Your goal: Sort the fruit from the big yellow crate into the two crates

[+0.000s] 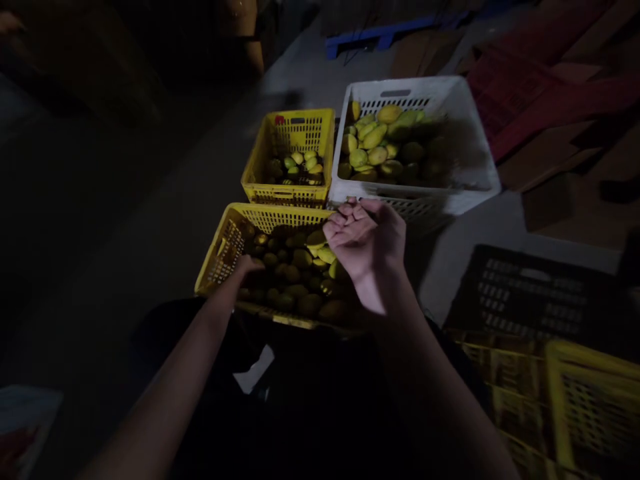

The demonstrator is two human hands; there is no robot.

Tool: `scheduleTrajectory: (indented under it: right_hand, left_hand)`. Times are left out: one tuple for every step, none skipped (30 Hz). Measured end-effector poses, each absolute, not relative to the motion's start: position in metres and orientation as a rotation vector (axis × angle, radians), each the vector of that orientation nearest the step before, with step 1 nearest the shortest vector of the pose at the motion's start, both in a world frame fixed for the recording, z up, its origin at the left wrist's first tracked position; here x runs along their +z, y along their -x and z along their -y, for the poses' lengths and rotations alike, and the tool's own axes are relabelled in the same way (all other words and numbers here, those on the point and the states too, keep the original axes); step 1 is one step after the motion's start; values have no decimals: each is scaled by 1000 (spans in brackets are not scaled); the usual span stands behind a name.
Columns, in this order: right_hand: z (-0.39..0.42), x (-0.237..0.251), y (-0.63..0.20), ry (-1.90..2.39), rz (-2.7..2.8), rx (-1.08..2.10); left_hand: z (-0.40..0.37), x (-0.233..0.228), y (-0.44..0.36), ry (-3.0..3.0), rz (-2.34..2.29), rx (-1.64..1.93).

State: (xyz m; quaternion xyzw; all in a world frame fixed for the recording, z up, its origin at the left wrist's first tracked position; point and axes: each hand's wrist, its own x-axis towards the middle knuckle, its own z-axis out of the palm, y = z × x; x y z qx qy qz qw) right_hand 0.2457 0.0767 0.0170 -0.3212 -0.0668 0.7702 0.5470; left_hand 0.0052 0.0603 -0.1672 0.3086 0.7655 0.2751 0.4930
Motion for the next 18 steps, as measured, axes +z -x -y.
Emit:
scheduleTrajectory:
  right_hand:
    - [-74,20,-246,751,134,1817]
    - [-70,23,-247,750,116,1810]
    - [-66,26,-248,753,110,1806]
    - [-61,28,-250,757,114,1803]
    - [-56,29,-251,764,122,1800]
    - [-50,29,-253,767,137,1792]
    - [-43,29,-256,772,158,1773]
    - [-34,27,-260,777,185,1743]
    - [-24,25,-264,778,215,1704]
    - [-13,21,-268,783,238,1657]
    - [0,16,-273,779,268,1614]
    - [13,10,-278,791,298,1577]
    - [27,3,-283,828,328,1546]
    - [41,-3,-287,868,363,1516]
    - [54,-10,-291,891,385,1495]
    - [66,-15,-294,912,427,1461]
    - [77,-19,-297,926,492,1417]
    - [85,-21,-299,936,568,1366]
  left_hand:
    - [-65,-149,1,-775,-1890,690]
    - [-70,-127,7,-810,-1900,735]
    - [-74,-103,13,-850,-1896,796]
    - [-75,-76,18,-884,-1879,864]
    - [-74,-47,21,-923,-1847,949]
    - [-68,-19,24,-968,-1794,1045]
    - [-58,9,25,-1000,-1727,1136]
    - [-45,33,25,-1018,-1617,1238]
    - [-28,54,23,-1004,-1439,1350]
    - [-9,71,21,-972,-1258,1430]
    - [10,82,17,-925,-1094,1481]
    - [29,87,14,-864,-960,1508]
    - [46,88,10,-790,-868,1516]
    - [60,84,7,-703,-808,1524]
    - [71,77,5,-604,-773,1527]
    - [79,67,4,-493,-755,1522]
    - [84,55,4,-379,-743,1503]
    - [86,43,4,-271,-728,1466]
